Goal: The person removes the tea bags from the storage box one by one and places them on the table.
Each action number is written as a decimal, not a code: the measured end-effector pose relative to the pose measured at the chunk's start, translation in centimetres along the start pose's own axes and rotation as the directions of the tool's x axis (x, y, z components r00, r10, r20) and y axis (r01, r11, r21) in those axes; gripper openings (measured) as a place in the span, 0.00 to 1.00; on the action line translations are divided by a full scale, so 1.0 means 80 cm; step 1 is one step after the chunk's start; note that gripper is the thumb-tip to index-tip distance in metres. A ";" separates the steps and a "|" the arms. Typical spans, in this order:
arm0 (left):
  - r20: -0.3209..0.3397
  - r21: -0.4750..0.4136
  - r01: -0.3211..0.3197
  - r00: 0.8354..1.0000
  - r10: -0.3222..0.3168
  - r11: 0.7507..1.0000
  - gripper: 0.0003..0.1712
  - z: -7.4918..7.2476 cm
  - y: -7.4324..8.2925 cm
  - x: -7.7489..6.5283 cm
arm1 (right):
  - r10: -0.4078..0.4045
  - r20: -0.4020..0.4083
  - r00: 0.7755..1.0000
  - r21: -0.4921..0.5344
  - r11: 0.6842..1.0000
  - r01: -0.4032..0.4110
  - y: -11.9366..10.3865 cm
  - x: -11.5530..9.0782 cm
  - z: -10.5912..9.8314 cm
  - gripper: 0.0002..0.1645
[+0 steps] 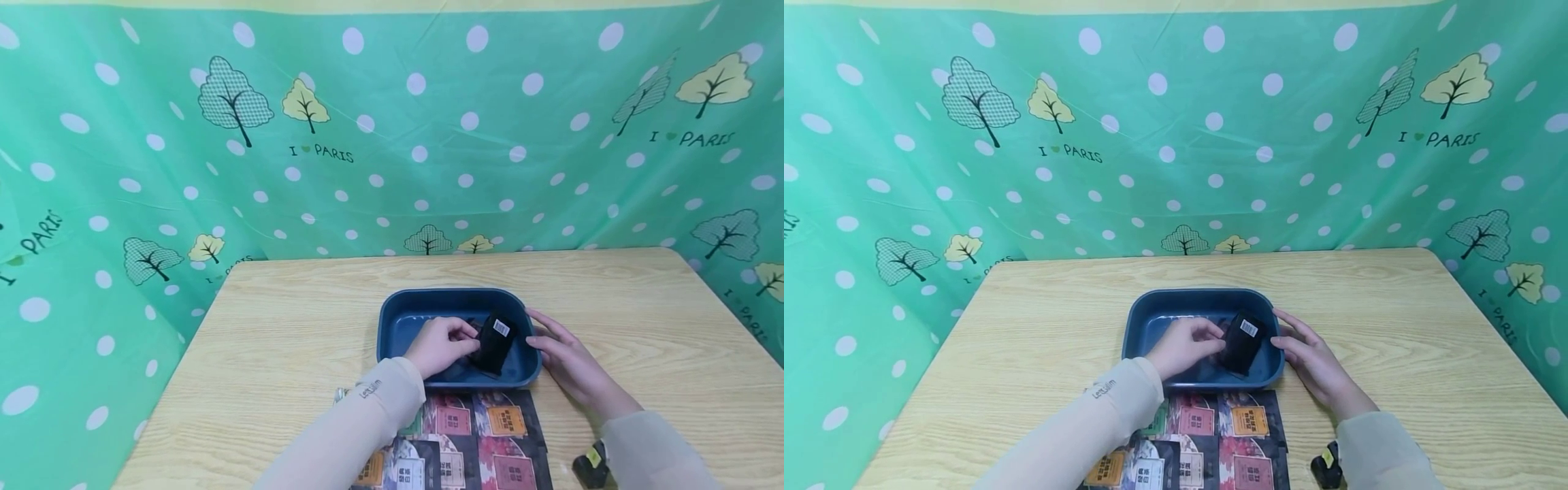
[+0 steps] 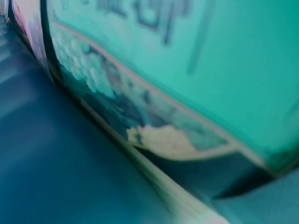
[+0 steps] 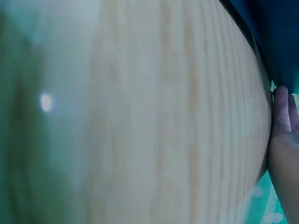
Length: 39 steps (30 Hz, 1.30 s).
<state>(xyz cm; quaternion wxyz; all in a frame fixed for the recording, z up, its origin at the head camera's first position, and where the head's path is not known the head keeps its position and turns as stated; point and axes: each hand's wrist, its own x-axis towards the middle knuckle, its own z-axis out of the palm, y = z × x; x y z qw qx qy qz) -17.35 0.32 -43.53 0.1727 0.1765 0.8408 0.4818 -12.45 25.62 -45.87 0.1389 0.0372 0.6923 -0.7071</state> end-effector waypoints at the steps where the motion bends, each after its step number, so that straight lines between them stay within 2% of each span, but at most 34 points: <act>1: -0.001 -0.001 -0.003 1.000 0.003 1.000 0.09 0.000 0.000 0.000 | 0.001 0.004 1.000 0.001 1.000 -0.001 0.000 0.000 0.000 0.37; 11: -0.008 -0.029 -0.001 1.000 0.001 1.000 0.10 -0.005 0.003 -0.005 | 0.003 0.005 1.000 0.004 1.000 -0.003 0.000 -0.002 0.001 0.38; 18: -0.027 -0.029 0.001 1.000 -0.001 1.000 0.10 -0.011 0.012 -0.010 | 0.040 -0.008 0.999 -0.022 0.999 -0.040 -0.003 -0.001 0.000 0.40; 28: -0.093 0.066 0.001 0.996 0.005 0.998 0.11 -0.023 0.028 -0.020 | 0.019 -0.004 1.000 -0.007 1.000 -0.019 0.000 0.002 -0.001 0.36; 33: -0.082 0.070 0.007 0.997 -0.001 0.998 0.11 -0.027 0.031 -0.026 | 0.014 -0.004 1.000 0.009 1.000 -0.014 0.001 0.004 -0.002 0.35; 39: -0.079 0.082 -0.028 0.996 0.035 0.996 0.12 -0.026 0.037 -0.034 | -0.010 0.003 1.000 0.043 0.999 0.010 0.003 0.003 -0.004 0.33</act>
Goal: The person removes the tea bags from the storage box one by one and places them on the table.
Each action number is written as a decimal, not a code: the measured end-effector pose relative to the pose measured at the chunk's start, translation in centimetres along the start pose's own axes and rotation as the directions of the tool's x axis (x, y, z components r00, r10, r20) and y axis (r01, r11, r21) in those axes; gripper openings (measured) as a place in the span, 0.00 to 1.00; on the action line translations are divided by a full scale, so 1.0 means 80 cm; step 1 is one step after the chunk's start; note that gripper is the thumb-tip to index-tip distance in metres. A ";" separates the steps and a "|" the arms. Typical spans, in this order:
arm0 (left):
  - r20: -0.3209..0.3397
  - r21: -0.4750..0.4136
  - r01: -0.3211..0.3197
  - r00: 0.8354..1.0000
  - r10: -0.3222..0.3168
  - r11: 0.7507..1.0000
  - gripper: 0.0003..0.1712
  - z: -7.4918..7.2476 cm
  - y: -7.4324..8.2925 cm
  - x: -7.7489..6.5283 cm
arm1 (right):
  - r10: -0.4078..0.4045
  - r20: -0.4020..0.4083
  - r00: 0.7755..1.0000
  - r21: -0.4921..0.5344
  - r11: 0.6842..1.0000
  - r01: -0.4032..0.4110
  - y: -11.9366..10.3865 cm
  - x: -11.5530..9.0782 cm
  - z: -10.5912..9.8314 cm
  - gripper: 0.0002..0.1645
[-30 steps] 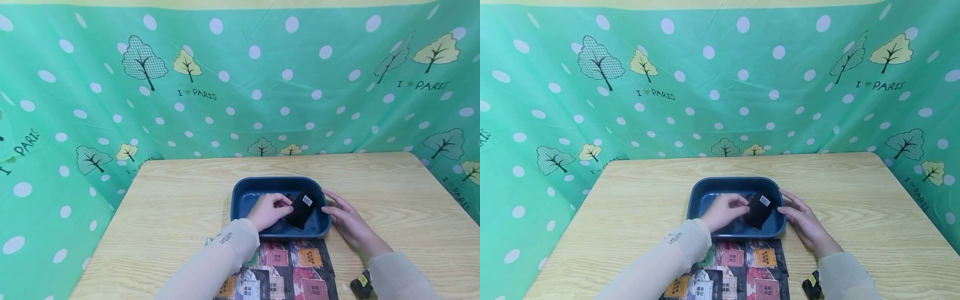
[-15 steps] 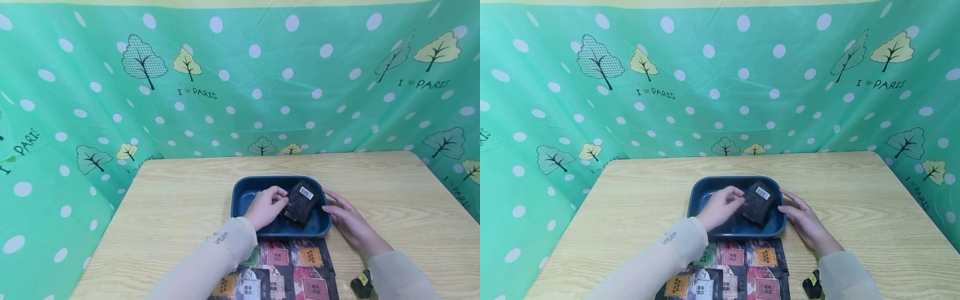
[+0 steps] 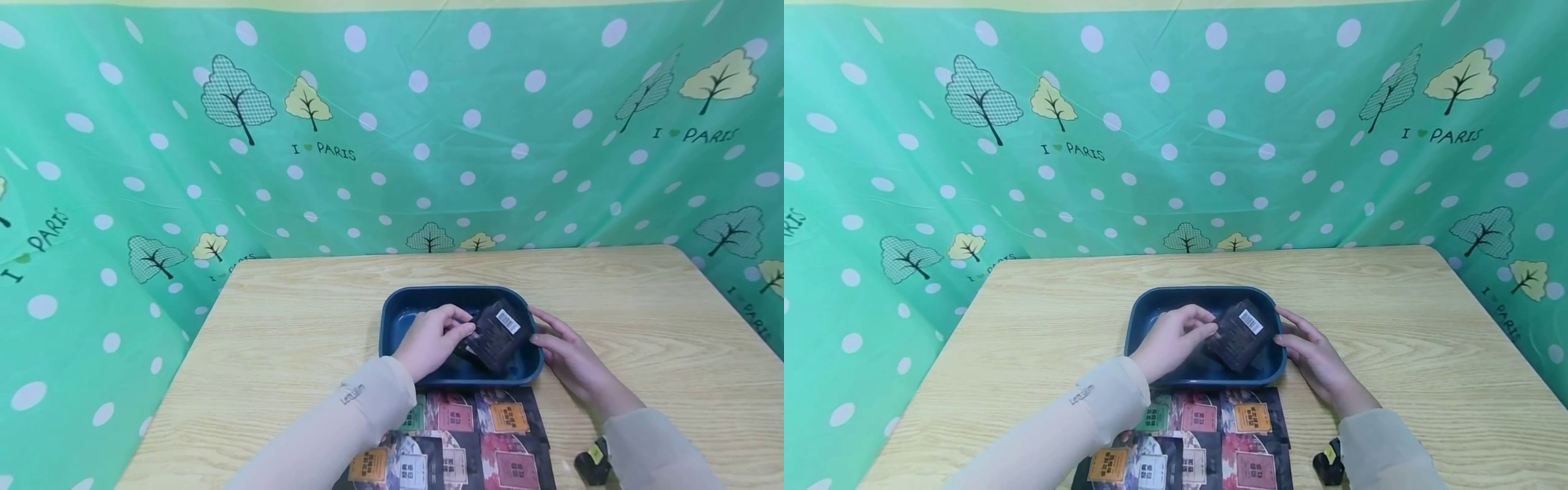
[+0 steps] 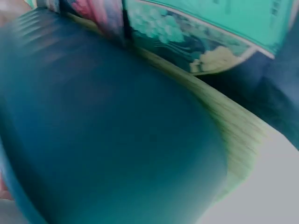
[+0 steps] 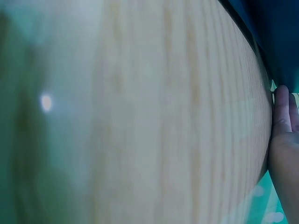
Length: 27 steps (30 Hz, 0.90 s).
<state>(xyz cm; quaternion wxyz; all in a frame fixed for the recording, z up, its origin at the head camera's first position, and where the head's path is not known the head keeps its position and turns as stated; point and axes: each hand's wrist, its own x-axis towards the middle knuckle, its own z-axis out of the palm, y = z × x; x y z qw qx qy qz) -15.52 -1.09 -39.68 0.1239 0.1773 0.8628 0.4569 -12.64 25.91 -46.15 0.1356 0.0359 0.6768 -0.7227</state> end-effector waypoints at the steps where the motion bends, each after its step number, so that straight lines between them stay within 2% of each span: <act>1: 0.002 -0.004 -0.005 1.000 0.005 1.000 0.12 0.000 0.002 -0.001 | -0.003 0.002 1.000 0.003 1.000 0.003 0.000 0.000 0.000 0.33; 10: 0.049 -0.072 -0.010 0.999 0.013 0.997 0.10 0.003 0.016 -0.016 | -0.019 0.008 1.000 -0.018 1.000 0.019 0.002 -0.002 0.000 0.31; 19: 0.115 -0.078 -0.053 0.991 0.062 0.996 0.10 0.005 0.027 -0.034 | 0.002 -0.003 1.000 -0.024 1.000 -0.002 0.000 -0.002 0.001 0.33; 23: 0.165 -0.093 -0.057 0.984 0.072 0.994 0.10 0.007 0.030 -0.042 | 0.048 -0.014 0.999 -0.077 0.996 -0.049 -0.003 0.000 0.002 0.36; 27: 0.234 -0.083 -0.073 0.968 0.090 0.994 0.09 0.012 0.033 -0.049 | 0.075 -0.019 0.997 -0.113 0.991 -0.077 -0.004 0.000 0.003 0.37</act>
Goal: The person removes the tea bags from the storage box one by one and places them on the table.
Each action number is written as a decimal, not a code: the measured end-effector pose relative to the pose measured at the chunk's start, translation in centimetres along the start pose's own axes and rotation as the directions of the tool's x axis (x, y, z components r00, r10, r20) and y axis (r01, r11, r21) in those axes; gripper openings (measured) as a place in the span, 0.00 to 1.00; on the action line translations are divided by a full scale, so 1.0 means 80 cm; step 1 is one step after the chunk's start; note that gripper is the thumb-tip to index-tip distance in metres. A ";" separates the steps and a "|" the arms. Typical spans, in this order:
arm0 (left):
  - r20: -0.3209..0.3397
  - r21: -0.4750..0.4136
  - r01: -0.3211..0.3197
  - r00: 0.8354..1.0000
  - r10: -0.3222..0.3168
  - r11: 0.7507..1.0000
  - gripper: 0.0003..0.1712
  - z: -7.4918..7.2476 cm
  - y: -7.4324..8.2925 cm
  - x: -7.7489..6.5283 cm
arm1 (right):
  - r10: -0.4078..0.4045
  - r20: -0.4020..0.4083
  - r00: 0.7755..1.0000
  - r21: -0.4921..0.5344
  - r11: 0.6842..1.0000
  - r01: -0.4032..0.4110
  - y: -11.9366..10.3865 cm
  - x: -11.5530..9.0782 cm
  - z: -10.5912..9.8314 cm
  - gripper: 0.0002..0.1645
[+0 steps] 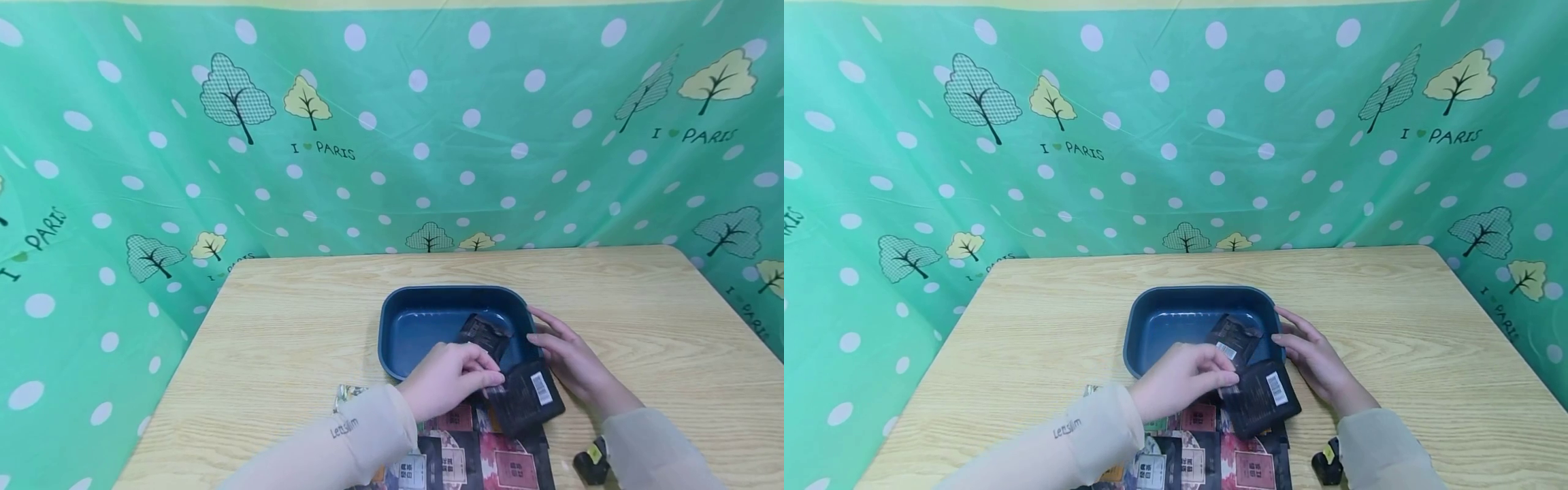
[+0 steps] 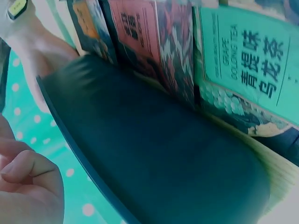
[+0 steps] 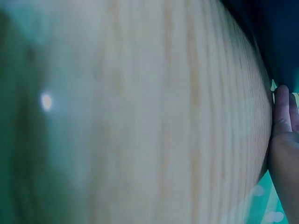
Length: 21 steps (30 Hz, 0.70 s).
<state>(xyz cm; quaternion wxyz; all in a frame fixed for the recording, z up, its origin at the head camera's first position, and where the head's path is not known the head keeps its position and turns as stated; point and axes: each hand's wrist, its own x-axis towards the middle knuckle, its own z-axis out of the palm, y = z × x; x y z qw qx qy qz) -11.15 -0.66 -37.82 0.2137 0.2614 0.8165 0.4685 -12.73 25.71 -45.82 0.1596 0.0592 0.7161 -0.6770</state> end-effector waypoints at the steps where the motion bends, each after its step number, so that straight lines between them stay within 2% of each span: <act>1: 0.019 0.005 -0.001 1.000 0.001 1.000 0.09 0.001 0.001 -0.001 | 0.001 -0.001 1.000 -0.003 1.000 -0.001 0.000 0.000 0.000 0.38; 4: 0.068 0.030 -0.008 0.998 0.006 1.000 0.09 0.005 0.002 -0.005 | -0.002 0.000 1.000 -0.011 1.000 0.002 -0.001 -0.001 0.001 0.37; 11: 0.181 0.045 0.024 0.983 -0.032 0.999 0.08 0.017 -0.002 -0.014 | -0.007 -0.012 1.000 -0.011 1.000 0.007 -0.001 -0.001 0.001 0.38; 21: 0.236 0.187 -0.052 0.972 0.006 0.981 0.09 0.038 -0.009 -0.024 | -0.025 -0.011 1.000 0.034 0.999 0.026 0.000 -0.001 0.002 0.37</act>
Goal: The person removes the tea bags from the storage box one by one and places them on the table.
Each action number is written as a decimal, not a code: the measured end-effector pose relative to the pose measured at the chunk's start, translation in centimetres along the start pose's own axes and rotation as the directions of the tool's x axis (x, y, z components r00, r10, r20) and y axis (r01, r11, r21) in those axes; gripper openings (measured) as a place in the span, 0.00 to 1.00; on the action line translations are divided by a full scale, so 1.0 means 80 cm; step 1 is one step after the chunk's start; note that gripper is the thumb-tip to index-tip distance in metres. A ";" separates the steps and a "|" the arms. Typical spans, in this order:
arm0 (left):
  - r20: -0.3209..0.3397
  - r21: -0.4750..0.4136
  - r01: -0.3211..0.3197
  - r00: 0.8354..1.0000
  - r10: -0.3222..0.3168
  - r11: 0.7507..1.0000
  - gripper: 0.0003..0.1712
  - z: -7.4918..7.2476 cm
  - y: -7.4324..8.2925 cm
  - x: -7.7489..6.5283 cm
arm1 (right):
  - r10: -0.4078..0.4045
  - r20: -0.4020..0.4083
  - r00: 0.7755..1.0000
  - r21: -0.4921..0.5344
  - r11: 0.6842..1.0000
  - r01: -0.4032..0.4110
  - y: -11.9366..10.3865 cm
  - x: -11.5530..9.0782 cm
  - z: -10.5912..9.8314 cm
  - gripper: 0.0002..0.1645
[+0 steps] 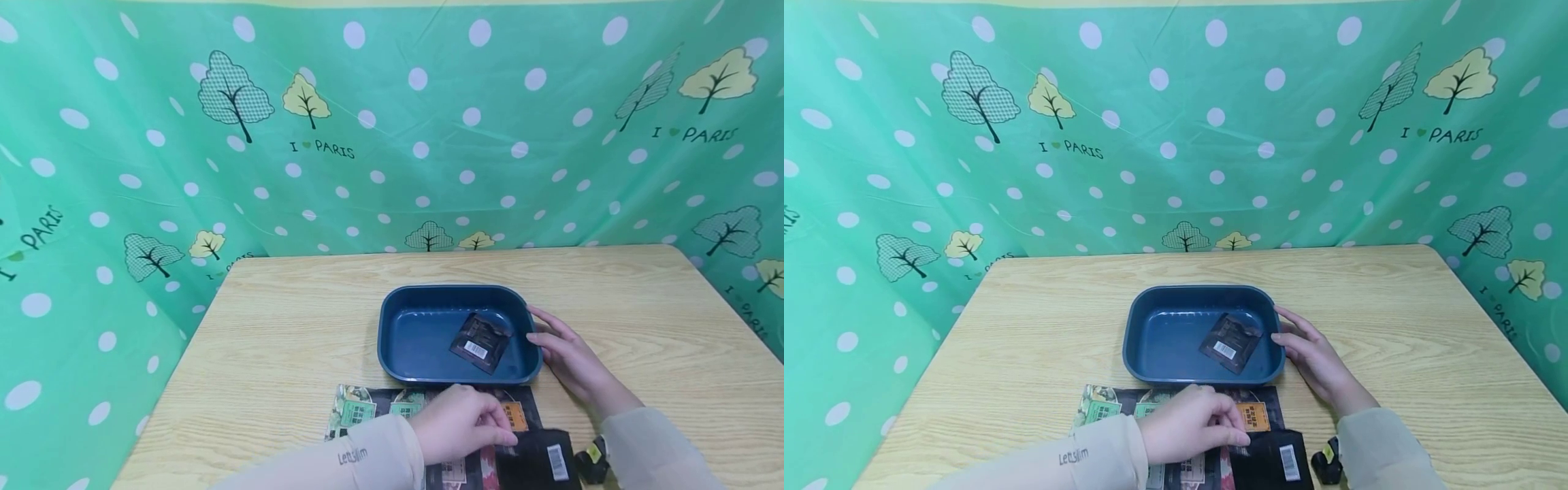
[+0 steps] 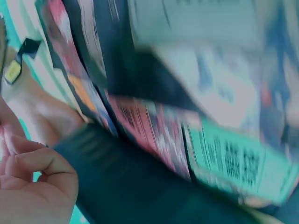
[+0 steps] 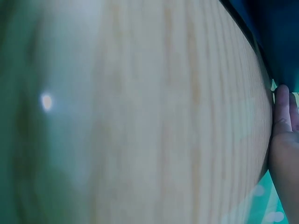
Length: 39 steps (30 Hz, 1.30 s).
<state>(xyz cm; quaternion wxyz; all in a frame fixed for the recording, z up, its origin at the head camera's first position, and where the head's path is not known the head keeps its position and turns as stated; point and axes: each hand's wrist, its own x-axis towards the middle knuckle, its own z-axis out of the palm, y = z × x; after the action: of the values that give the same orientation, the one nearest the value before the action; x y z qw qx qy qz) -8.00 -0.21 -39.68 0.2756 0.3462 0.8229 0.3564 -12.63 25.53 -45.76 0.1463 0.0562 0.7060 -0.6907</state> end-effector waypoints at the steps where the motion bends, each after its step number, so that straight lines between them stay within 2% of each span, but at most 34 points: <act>1: 0.011 0.011 -0.009 1.000 0.009 1.000 0.09 0.003 0.000 -0.001 | 0.003 -0.001 1.000 -0.001 1.000 -0.003 0.000 0.000 0.000 0.37; 4: 0.056 0.031 -0.032 0.998 0.031 0.999 0.09 0.011 0.001 -0.004 | 0.008 -0.001 1.000 0.001 1.000 -0.008 -0.001 0.001 0.000 0.38; 9: 0.104 0.077 -0.029 0.994 0.021 0.997 0.10 0.022 0.002 -0.008 | 0.008 -0.004 1.000 0.010 1.000 -0.008 0.000 0.001 -0.001 0.38; 16: 0.099 0.176 -0.060 0.994 0.043 0.983 0.10 0.032 -0.004 -0.011 | 0.009 -0.006 1.000 0.006 1.000 -0.009 -0.001 0.001 0.000 0.39; 19: 0.088 0.203 -0.055 0.995 0.037 0.978 0.10 0.034 -0.007 -0.012 | 0.002 -0.007 1.000 0.010 1.000 -0.002 0.000 0.001 0.000 0.39; 25: 0.103 0.197 0.027 0.994 -0.048 0.980 0.09 0.036 -0.011 -0.010 | -0.001 -0.008 1.000 0.013 1.000 0.001 0.001 0.002 0.000 0.38; 29: 0.087 0.244 0.069 0.992 -0.093 0.967 0.10 0.037 -0.013 -0.008 | 0.006 -0.009 1.000 0.006 1.000 -0.006 0.001 0.002 0.000 0.38; 39: 0.003 0.363 0.112 0.993 -0.121 0.925 0.12 0.041 -0.017 -0.001 | -0.009 -0.006 1.000 0.025 1.000 0.009 0.001 0.000 0.000 0.37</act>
<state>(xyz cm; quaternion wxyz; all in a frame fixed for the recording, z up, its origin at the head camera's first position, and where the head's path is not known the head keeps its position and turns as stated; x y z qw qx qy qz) -6.15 0.36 -42.65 0.2382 0.3462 0.8899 0.1773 -12.61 25.50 -45.87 0.1404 0.0570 0.6980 -0.6999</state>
